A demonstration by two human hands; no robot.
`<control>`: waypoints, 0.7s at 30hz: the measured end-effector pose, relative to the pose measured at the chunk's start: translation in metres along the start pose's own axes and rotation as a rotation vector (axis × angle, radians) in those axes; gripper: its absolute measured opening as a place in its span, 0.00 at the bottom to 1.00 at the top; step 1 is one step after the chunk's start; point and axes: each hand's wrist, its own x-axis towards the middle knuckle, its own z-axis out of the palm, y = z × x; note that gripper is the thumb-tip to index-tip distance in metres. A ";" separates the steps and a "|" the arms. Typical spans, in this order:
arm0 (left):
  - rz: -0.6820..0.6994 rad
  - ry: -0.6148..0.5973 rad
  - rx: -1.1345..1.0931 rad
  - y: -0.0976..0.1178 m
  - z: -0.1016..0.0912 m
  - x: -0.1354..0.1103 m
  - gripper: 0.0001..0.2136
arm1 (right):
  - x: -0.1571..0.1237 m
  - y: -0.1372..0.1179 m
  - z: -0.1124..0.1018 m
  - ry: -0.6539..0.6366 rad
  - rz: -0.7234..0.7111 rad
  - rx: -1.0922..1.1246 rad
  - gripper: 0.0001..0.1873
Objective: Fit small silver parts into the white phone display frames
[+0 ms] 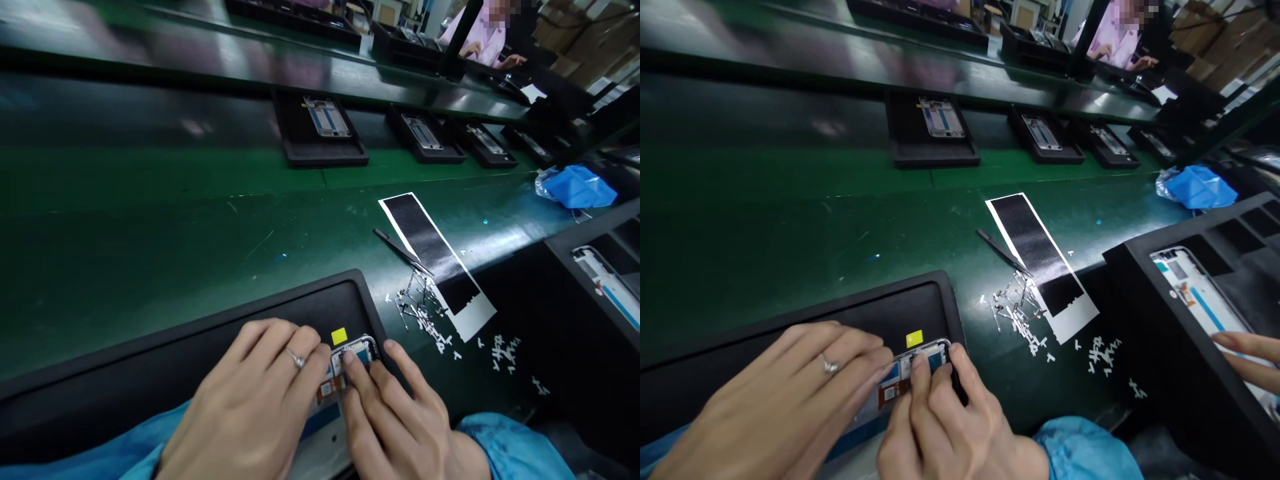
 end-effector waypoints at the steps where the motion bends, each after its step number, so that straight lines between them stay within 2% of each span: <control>1: 0.019 -0.014 0.001 -0.002 0.000 0.000 0.13 | 0.000 0.000 0.000 -0.002 0.011 0.001 0.08; 4: 0.040 -0.002 -0.002 -0.005 0.004 -0.003 0.13 | 0.003 -0.002 0.000 0.035 0.078 -0.003 0.08; 8: -0.067 0.034 -0.046 -0.004 0.006 -0.005 0.13 | 0.008 -0.001 -0.002 0.069 0.085 -0.042 0.11; 17: -0.130 -0.026 -0.109 -0.010 -0.006 0.003 0.12 | 0.015 0.000 -0.002 -0.037 -0.046 -0.128 0.10; 21: -0.096 -0.055 -0.065 -0.013 -0.013 0.012 0.15 | 0.021 0.001 -0.007 -0.092 -0.068 -0.136 0.13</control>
